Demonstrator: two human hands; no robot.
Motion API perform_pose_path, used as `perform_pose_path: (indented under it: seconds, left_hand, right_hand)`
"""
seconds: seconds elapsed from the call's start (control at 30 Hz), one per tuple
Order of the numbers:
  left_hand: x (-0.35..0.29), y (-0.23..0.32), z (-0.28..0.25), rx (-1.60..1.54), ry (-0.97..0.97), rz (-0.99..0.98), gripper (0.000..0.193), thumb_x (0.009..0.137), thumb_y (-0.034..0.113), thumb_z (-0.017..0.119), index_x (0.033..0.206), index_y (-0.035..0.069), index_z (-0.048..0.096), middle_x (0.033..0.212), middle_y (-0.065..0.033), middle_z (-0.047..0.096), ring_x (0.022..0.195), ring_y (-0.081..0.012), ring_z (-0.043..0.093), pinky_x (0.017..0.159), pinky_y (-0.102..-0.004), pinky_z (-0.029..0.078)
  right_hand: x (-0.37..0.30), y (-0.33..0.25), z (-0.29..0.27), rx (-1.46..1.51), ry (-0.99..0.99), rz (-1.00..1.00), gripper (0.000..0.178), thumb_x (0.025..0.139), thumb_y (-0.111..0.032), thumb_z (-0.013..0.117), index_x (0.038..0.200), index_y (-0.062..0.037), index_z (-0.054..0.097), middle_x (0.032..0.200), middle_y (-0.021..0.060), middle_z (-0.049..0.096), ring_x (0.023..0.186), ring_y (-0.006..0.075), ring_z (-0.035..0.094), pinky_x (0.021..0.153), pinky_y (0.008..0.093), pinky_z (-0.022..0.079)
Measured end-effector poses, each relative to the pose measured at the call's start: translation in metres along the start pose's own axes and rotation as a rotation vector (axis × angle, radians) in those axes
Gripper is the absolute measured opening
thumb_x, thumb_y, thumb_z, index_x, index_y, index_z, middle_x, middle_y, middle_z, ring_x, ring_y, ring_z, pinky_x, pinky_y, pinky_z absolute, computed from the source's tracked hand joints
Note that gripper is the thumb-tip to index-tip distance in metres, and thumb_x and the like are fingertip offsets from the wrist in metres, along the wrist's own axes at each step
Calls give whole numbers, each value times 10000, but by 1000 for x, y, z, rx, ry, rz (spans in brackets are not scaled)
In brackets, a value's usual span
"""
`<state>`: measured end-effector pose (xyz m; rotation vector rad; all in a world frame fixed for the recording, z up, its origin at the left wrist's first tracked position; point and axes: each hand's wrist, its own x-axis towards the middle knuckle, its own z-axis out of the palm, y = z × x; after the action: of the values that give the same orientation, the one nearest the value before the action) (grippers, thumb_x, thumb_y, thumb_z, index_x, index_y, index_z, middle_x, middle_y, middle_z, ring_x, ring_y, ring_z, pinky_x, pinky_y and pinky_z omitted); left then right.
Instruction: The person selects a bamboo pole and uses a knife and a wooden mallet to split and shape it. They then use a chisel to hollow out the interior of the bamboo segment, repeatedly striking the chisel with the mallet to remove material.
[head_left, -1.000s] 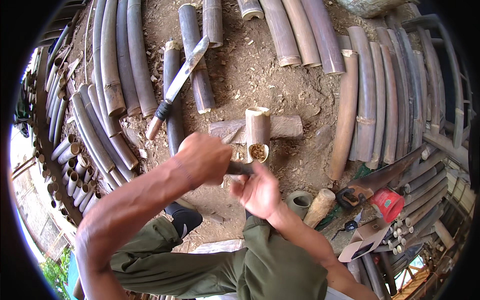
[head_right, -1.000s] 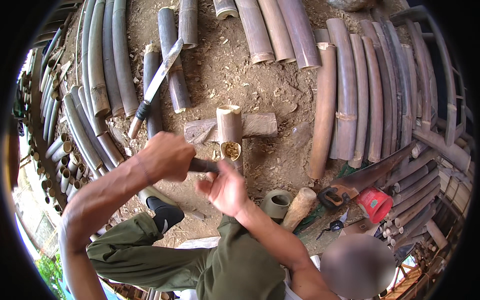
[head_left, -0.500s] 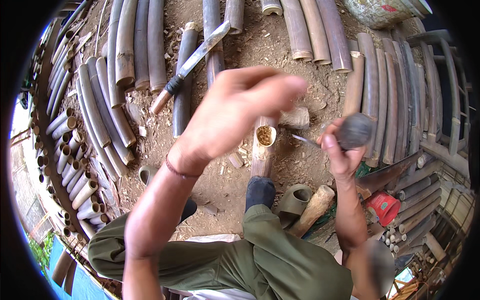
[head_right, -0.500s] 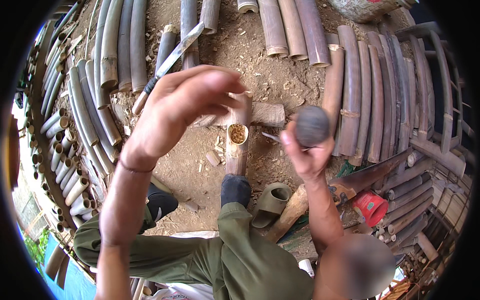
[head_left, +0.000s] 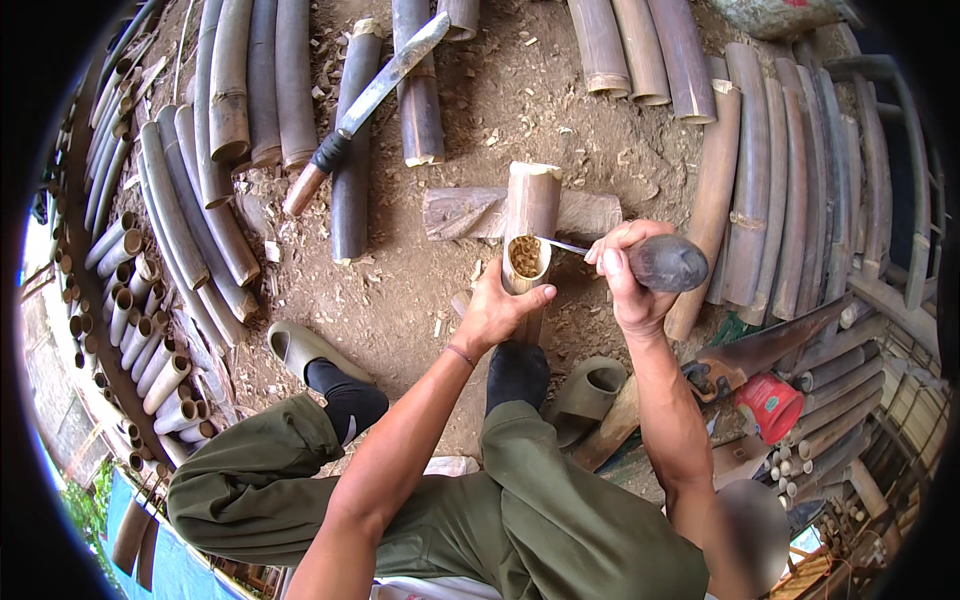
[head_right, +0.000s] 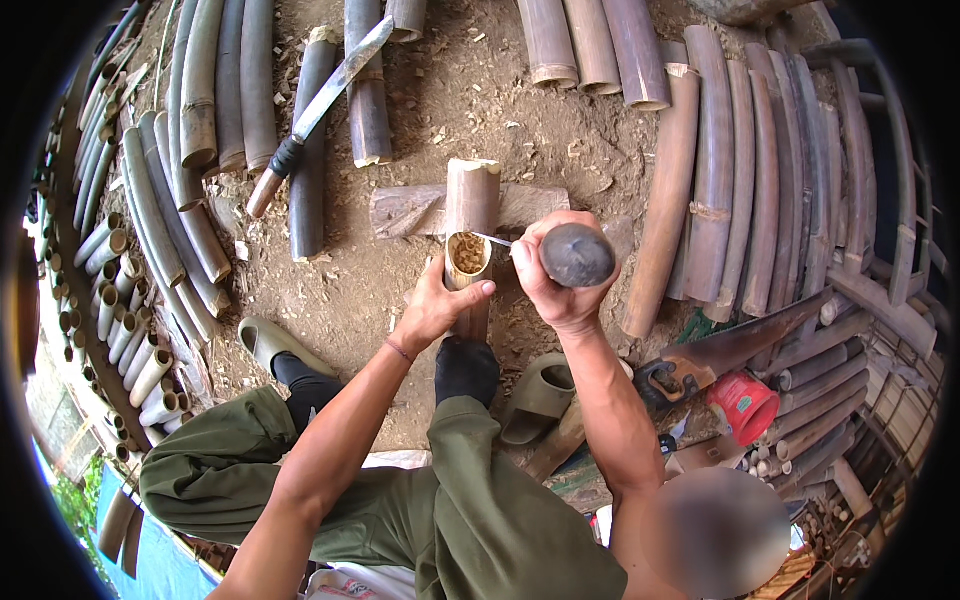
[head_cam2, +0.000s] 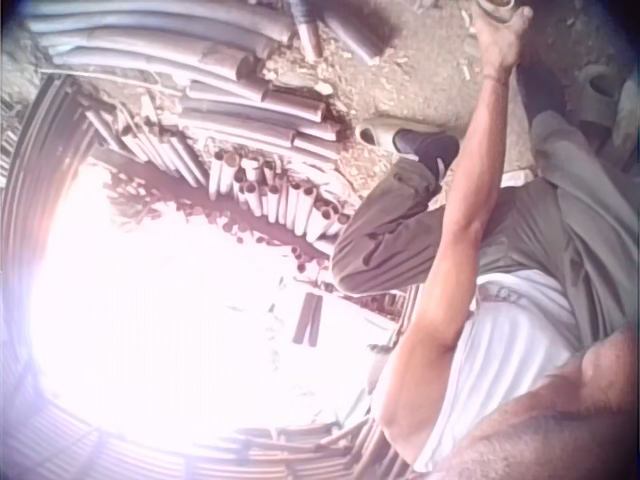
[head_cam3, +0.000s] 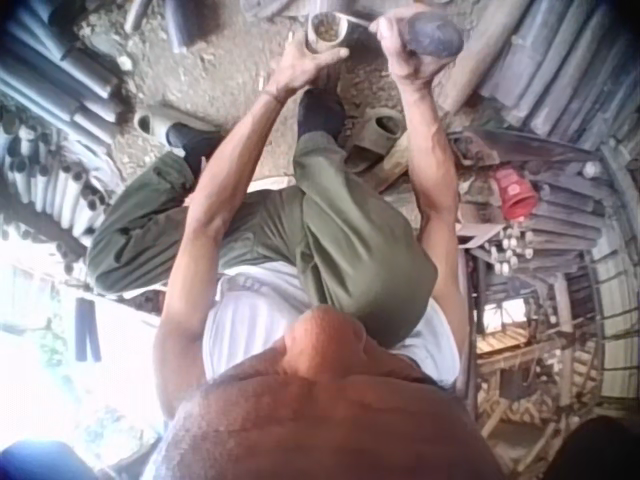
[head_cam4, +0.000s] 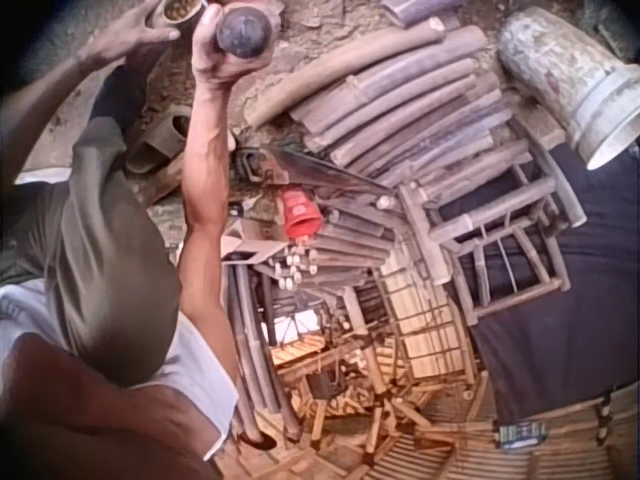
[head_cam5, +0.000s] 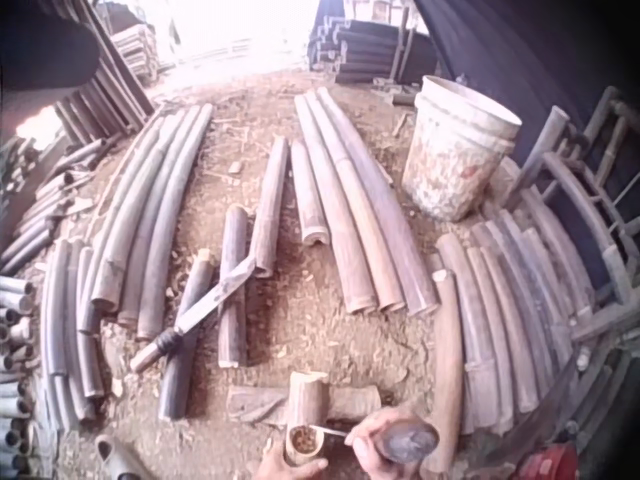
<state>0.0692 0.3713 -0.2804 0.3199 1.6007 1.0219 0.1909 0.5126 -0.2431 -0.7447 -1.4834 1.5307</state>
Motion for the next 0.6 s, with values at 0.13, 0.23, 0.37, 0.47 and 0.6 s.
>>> perform_pose_path:
  seconds: [0.13,0.23,0.37,0.47,0.6]
  left_hand:
    - [4,-2,3,-20,-3,-7,709,782,305,837,1284,-39,473,1192,-132,617,1083,-193,582,980,-342,457]
    - [8,-15,5,-85,0,14,691,790,293,831,1294,-21,477,1186,-113,617,1084,-185,577,977,-334,455]
    - [10,-16,5,-129,-9,6,695,789,249,829,1297,-39,453,1191,-129,614,1088,-193,583,975,-341,465]
    - [10,-12,5,-139,-21,-7,696,782,230,835,1303,-31,455,1190,-118,614,1088,-185,582,976,-337,465]
    - [12,-15,4,-198,-57,0,698,763,199,850,1304,-14,465,1195,-99,611,1084,-179,580,972,-328,466]
  right_hand:
    - [-3,-1,2,40,2,-28,188,812,-3,679,960,-15,563,772,71,609,650,139,609,618,289,518]
    - [-1,-6,6,176,125,65,91,856,-24,637,892,-19,554,717,69,582,590,140,573,587,306,521]
    - [1,-4,-4,245,173,141,82,869,-38,621,844,-15,547,676,57,552,562,133,537,567,314,510]
    - [-1,-1,-10,258,278,231,90,883,-68,607,836,-21,547,638,49,528,535,130,509,535,329,491]
    - [2,4,-20,303,415,401,92,892,-66,582,819,-31,538,620,40,517,517,140,498,530,342,479]
